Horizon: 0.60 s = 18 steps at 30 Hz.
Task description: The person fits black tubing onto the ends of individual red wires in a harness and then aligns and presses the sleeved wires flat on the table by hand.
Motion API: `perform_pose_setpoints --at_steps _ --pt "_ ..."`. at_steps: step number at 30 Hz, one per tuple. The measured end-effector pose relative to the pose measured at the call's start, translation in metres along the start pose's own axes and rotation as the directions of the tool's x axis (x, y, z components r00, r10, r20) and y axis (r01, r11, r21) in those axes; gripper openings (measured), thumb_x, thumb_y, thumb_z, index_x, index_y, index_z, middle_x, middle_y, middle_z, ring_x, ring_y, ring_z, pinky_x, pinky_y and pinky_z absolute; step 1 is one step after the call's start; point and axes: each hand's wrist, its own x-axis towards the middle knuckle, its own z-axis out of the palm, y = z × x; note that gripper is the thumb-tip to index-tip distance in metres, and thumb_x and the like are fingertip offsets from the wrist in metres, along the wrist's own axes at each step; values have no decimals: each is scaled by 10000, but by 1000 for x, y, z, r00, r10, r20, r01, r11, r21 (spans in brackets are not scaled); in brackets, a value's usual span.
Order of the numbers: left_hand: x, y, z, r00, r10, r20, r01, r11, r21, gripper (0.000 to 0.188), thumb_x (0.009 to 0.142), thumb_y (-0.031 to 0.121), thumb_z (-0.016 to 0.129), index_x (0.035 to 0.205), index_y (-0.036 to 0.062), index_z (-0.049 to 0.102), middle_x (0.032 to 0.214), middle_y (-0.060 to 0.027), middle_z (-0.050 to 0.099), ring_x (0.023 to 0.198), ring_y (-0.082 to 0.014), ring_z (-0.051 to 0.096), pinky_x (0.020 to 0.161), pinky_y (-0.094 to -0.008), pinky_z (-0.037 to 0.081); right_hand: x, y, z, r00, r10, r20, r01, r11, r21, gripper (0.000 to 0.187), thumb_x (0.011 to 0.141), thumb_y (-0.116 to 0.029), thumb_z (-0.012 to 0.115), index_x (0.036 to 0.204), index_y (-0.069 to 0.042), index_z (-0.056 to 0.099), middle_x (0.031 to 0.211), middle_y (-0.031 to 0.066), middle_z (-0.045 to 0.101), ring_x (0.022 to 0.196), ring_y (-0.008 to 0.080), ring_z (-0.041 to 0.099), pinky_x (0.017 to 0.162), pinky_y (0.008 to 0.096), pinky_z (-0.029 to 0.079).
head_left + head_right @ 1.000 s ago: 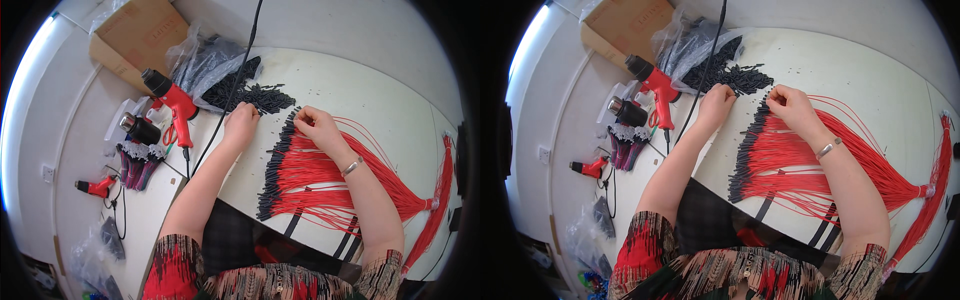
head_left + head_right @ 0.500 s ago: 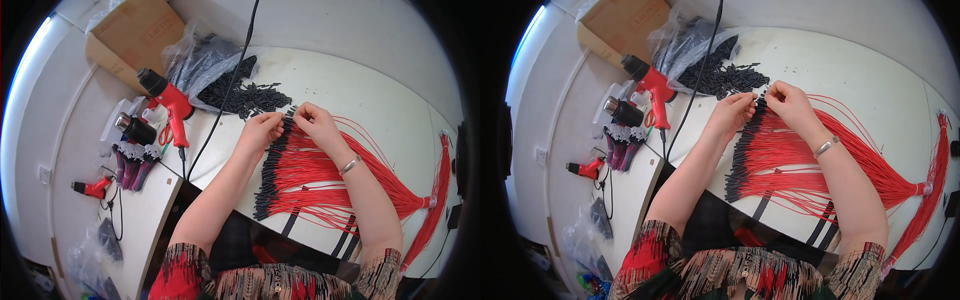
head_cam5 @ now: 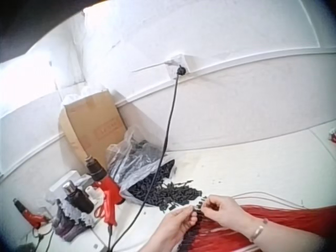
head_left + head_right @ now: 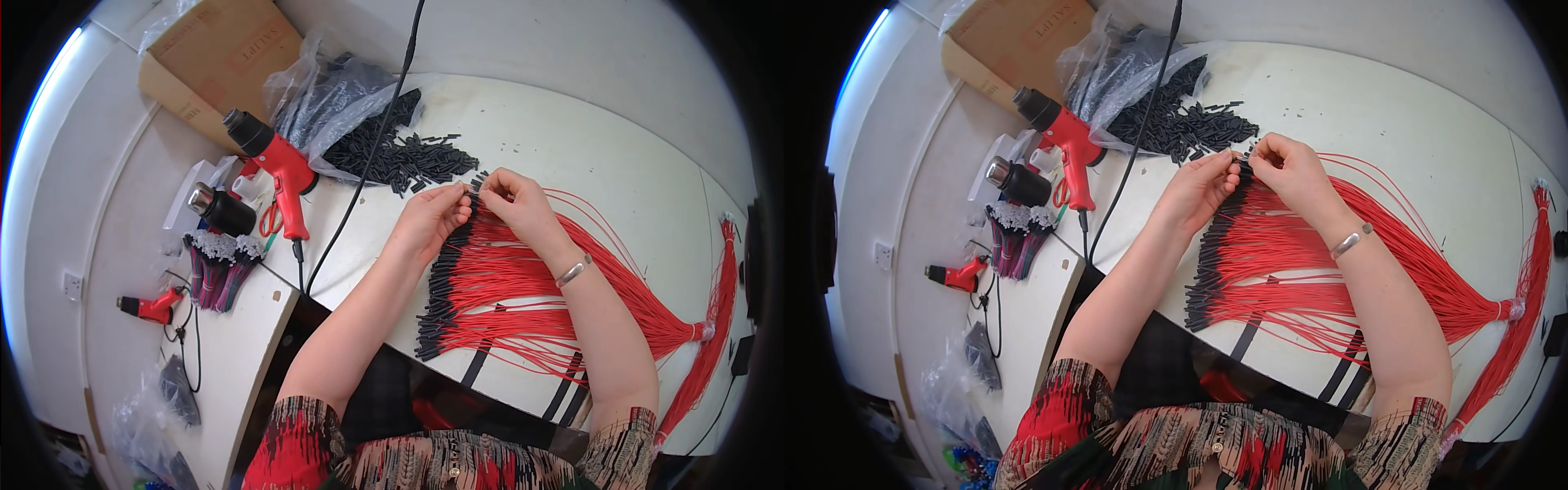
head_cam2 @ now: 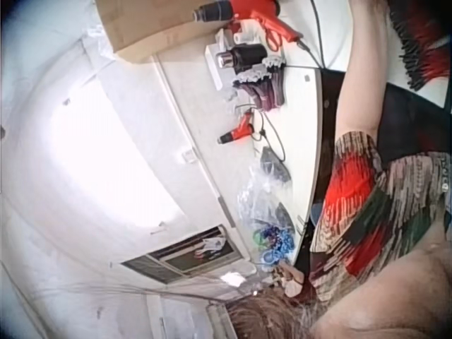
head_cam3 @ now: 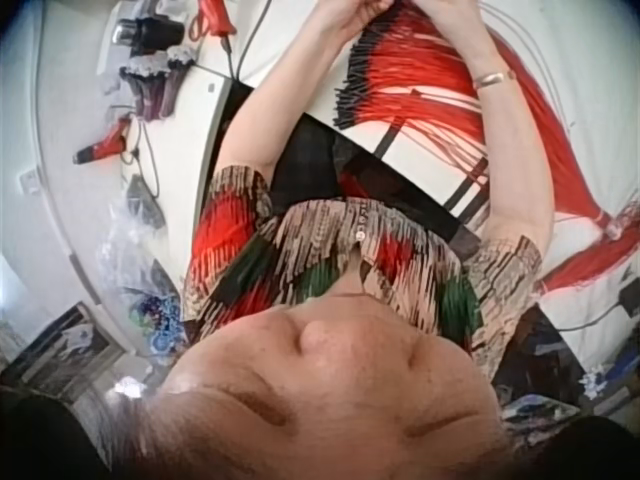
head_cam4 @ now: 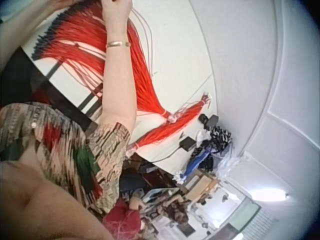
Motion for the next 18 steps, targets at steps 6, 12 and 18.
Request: perform_pose_setpoints --at_steps 6,12,18 --pt "0 1 0 1000 5 -17 -5 1000 6 217 1066 187 631 1113 -15 695 910 -31 712 764 -99 681 723 -223 579 0 -1 1 1000 -23 0 23 1000 -16 114 967 -112 680 923 -12 644 795 -45 598 732 50 490 666 240 432" --pt "-10 13 21 976 157 -149 -54 842 537 198 1024 156 672 1043 -23 755 850 -52 723 720 -113 686 677 -230 570 -2 -10 -4 998 0 56 10 983 -184 134 939 -116 695 910 5 646 753 9 614 694 90 514 645 274 449" --pt "-7 3 23 968 154 -199 -41 876 481 228 1026 190 679 1035 -24 755 856 -56 721 721 -117 676 690 -247 571 -2 -7 -2 1000 -7 26 11 985 -175 136 939 -118 700 932 11 659 770 38 649 700 113 552 660 289 473"
